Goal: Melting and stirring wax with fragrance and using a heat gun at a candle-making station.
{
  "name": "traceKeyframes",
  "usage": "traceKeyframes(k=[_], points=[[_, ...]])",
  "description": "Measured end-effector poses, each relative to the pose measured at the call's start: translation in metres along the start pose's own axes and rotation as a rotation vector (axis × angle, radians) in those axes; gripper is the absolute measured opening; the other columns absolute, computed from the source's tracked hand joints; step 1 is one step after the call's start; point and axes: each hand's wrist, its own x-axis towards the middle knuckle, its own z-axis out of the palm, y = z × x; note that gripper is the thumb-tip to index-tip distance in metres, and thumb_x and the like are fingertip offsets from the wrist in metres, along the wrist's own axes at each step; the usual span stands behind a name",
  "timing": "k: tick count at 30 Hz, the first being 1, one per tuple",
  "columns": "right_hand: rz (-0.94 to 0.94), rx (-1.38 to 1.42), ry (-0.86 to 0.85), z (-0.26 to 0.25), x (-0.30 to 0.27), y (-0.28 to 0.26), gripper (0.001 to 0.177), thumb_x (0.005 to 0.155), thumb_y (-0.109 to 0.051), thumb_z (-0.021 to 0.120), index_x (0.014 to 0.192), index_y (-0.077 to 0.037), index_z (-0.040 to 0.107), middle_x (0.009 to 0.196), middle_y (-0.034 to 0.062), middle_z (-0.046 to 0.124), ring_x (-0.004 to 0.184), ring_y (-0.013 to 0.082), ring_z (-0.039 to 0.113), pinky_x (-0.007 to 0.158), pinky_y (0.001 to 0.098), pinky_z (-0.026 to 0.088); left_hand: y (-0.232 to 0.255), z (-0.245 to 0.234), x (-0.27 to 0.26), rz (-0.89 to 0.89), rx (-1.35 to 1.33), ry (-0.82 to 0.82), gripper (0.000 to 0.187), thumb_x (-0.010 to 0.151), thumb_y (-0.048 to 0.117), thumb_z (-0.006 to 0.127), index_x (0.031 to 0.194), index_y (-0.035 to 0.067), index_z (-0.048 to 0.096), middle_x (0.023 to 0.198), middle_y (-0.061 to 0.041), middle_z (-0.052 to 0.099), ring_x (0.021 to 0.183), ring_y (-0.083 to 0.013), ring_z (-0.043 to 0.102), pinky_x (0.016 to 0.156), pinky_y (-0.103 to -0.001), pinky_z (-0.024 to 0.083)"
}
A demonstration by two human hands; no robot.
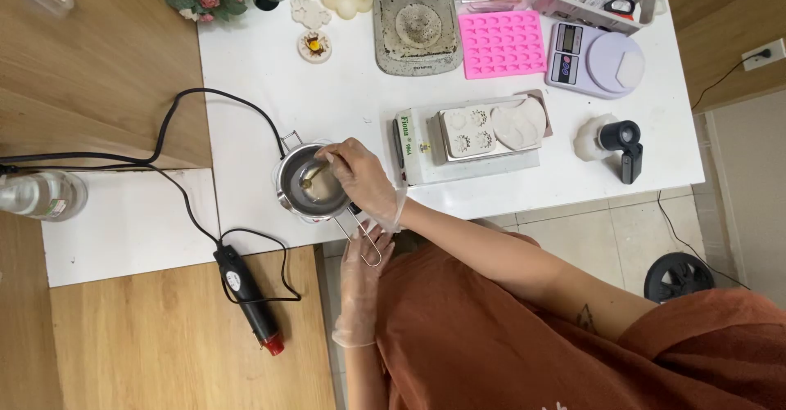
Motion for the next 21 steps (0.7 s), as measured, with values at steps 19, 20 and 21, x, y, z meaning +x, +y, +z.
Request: traceKeyframes(k=[19, 20, 21], points=[[-0.099, 0.192, 0.199, -0.151, -0.014, -0.007, 0.03, 0.114, -0.026, 0.045, 0.11, 0.0, 0.06, 0.087, 0.0066, 0.066, 0.076, 0.011, 0.063, 0.068, 0.0249, 0.055, 0.003, 0.116, -0.035, 0.317, 0.211, 0.141, 0.022, 0.102, 0.016, 0.056, 0.086, 0.003, 0.062, 0.07, 0.003, 0.051, 0.057, -0.0048, 0.04, 0.05, -0.022, 0.035], [-0.098, 0.191, 0.203, -0.16, -0.013, -0.009, 0.03, 0.114, -0.026, 0.045, 0.11, 0.0, 0.06, 0.087, 0.0066, 0.066, 0.076, 0.011, 0.063, 0.068, 0.0249, 0.055, 0.001, 0.124, -0.035, 0.316, 0.214, 0.138, 0.022, 0.102, 0.016, 0.056, 0.086, 0.003, 0.062, 0.07, 0.003, 0.051, 0.057, -0.0048, 0.04, 0.05, -0.022, 0.035], [-0.088, 0.225, 0.215, -0.168, -0.013, -0.011, 0.029, 0.115, -0.024, 0.045, 0.111, 0.001, 0.059, 0.089, 0.0061, 0.064, 0.078, 0.0108, 0.061, 0.071, 0.0257, 0.054, -0.001, 0.13, -0.035, 0.341, 0.267, 0.135, 0.025, 0.104, 0.016, 0.057, 0.085, 0.001, 0.061, 0.069, 0.002, 0.05, 0.057, -0.0051, 0.04, 0.05, -0.023, 0.036]])
